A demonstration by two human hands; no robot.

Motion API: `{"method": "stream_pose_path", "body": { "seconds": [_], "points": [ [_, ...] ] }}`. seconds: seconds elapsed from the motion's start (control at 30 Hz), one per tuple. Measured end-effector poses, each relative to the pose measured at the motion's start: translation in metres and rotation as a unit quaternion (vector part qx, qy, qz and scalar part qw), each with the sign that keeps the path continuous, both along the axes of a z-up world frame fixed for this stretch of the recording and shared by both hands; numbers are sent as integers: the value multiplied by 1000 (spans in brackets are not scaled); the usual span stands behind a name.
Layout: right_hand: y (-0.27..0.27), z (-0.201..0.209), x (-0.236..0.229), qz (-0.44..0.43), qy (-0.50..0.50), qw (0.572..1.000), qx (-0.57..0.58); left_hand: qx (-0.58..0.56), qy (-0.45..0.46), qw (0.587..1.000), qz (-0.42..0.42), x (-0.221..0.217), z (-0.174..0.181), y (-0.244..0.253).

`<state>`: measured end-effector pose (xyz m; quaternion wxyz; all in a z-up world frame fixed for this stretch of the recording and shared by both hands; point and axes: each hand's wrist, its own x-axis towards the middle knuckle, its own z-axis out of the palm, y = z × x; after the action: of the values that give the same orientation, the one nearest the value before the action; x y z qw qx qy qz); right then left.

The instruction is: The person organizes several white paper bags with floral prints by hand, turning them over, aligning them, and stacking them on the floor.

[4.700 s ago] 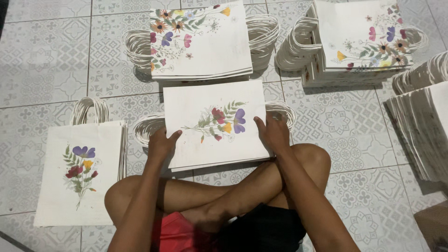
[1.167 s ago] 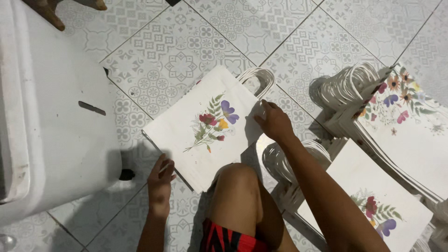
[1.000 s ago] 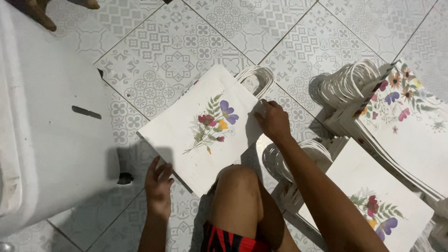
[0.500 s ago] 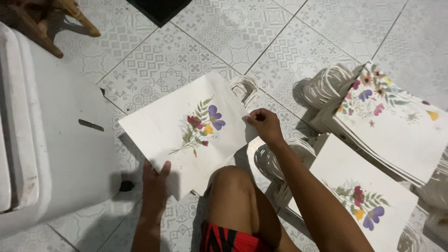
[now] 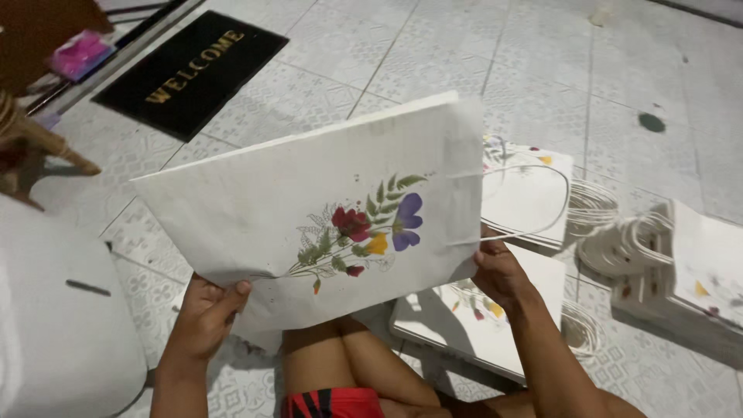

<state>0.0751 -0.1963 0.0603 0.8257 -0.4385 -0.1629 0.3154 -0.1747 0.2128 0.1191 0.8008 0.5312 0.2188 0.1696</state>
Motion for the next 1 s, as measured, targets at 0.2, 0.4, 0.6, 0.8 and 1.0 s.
{"method": "stream_pose_path", "body": {
  "seconds": [0.2,0.4,0.6,0.8,1.0],
  "points": [
    [-98,23,-30,-80,-62,995,11,74,19,985,-151,64,55,-71],
    [-181,-38,-54,-296,-20,953,-56,133,0,963,-236,119,54,-129],
    [-144,79,-132,-327,77,916,-218,148,63,945,-285,148,15,-167],
    [-153,72,-143,-365,83,889,-264,125,87,942,-300,159,-25,-172],
    [-164,43,-135,-366,84,891,-256,139,103,939,-297,157,-21,-173]
  ]
}}
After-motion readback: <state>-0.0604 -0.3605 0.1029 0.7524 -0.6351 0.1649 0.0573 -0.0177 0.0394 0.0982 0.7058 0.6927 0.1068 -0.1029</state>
